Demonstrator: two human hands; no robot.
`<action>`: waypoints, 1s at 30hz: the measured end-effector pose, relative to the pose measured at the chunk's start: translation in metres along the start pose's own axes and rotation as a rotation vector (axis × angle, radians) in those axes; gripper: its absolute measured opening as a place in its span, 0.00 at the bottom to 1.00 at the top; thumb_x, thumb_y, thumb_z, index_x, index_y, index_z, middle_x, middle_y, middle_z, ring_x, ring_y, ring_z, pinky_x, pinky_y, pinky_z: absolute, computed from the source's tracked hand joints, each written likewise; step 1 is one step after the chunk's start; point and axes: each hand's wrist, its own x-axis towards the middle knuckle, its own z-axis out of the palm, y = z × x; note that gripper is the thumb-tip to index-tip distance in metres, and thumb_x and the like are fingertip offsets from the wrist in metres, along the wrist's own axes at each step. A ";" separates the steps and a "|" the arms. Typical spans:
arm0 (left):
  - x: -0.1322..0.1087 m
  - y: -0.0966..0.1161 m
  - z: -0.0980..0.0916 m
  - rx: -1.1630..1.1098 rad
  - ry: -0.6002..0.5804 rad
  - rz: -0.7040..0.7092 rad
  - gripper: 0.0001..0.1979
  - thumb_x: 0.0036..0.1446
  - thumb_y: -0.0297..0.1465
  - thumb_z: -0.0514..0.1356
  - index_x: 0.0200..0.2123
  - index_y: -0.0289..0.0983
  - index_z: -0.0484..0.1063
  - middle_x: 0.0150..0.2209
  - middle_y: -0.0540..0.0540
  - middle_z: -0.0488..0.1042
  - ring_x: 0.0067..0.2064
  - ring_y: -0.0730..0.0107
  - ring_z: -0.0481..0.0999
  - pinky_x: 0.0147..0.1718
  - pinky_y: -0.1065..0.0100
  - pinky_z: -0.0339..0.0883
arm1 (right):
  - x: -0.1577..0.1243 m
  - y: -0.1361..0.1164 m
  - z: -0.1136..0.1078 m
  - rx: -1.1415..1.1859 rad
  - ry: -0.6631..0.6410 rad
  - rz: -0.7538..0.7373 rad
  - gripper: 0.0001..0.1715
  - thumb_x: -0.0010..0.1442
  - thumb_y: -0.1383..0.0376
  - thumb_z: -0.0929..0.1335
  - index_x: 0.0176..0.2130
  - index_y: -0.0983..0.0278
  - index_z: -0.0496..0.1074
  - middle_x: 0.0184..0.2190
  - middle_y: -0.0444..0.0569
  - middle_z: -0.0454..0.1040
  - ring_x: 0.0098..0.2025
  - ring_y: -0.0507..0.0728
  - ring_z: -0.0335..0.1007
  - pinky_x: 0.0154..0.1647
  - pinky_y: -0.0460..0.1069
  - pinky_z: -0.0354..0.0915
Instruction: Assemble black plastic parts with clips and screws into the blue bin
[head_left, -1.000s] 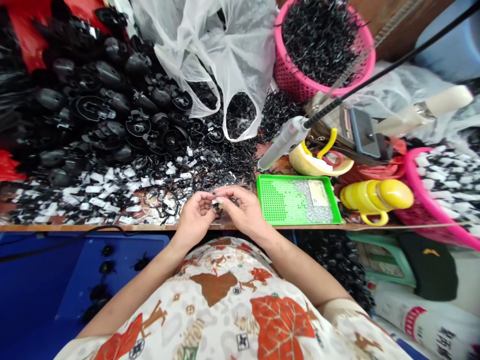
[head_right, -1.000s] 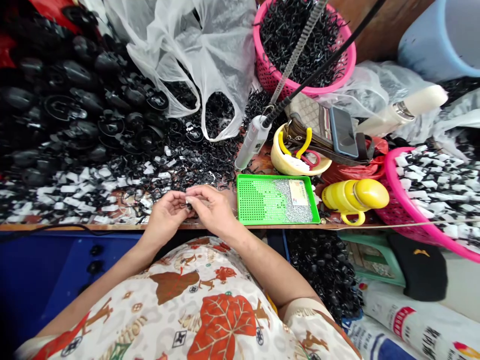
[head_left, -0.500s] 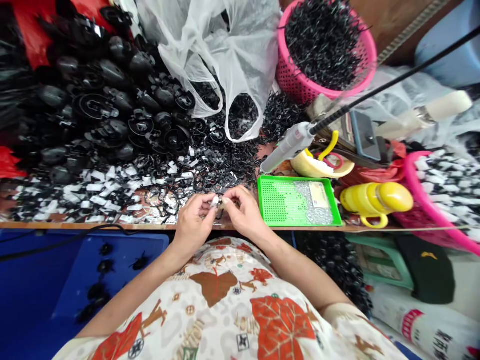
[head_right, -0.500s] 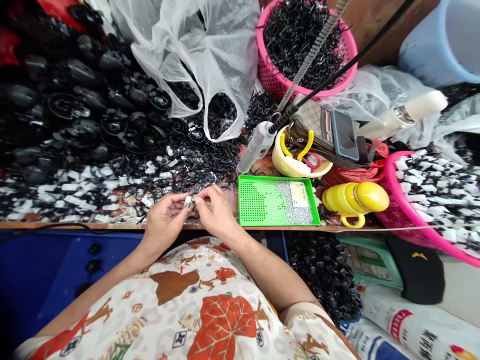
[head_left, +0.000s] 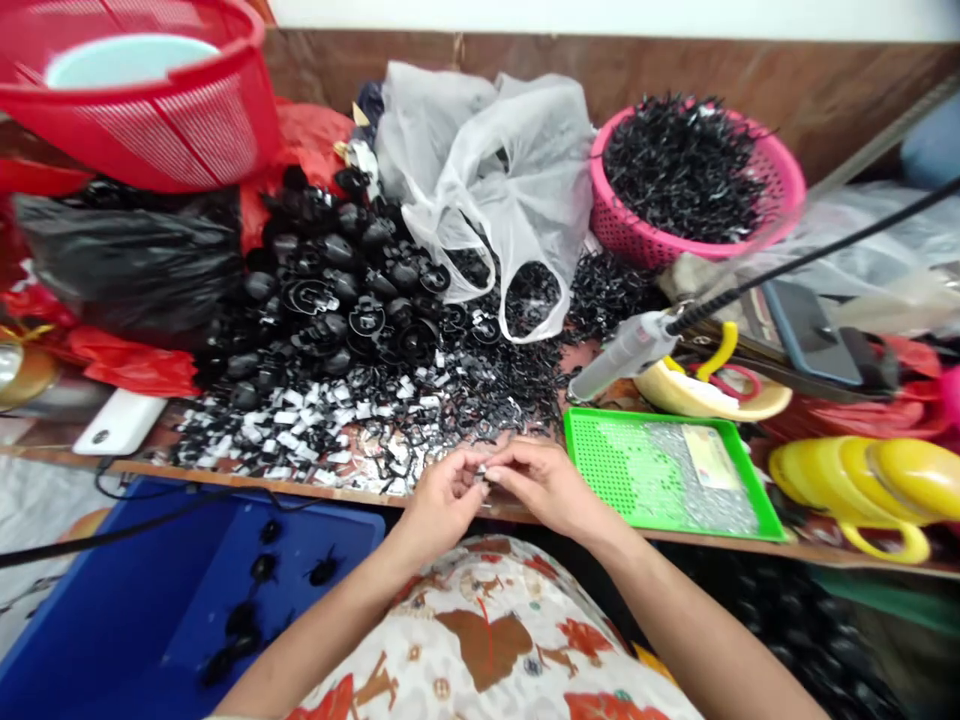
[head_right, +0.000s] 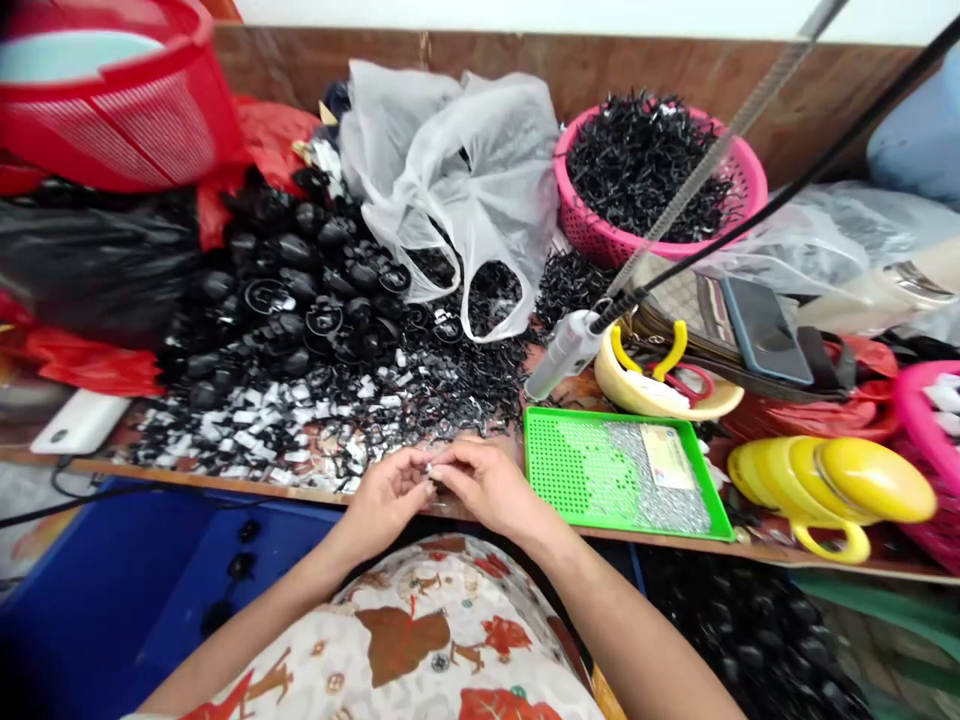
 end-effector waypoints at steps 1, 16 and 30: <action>0.002 -0.001 0.000 0.021 0.031 0.014 0.12 0.57 0.30 0.64 0.45 0.39 0.78 0.36 0.46 0.79 0.36 0.68 0.77 0.35 0.68 0.72 | 0.002 0.001 0.002 -0.018 0.034 -0.010 0.06 0.65 0.65 0.70 0.37 0.60 0.79 0.32 0.46 0.78 0.35 0.54 0.74 0.38 0.51 0.71; 0.092 0.061 -0.061 0.777 0.803 0.392 0.10 0.58 0.31 0.63 0.44 0.37 0.75 0.53 0.33 0.72 0.62 0.40 0.64 0.60 0.40 0.56 | 0.012 0.011 0.003 -0.481 0.412 -0.294 0.15 0.62 0.62 0.72 0.47 0.62 0.71 0.36 0.51 0.75 0.37 0.59 0.72 0.37 0.55 0.72; 0.017 0.029 0.005 0.066 0.209 0.197 0.17 0.59 0.32 0.61 0.52 0.41 0.73 0.52 0.43 0.75 0.52 0.60 0.75 0.48 0.64 0.70 | -0.015 -0.016 0.017 -0.154 0.419 -0.172 0.18 0.60 0.61 0.75 0.49 0.58 0.72 0.41 0.50 0.73 0.41 0.57 0.72 0.41 0.53 0.72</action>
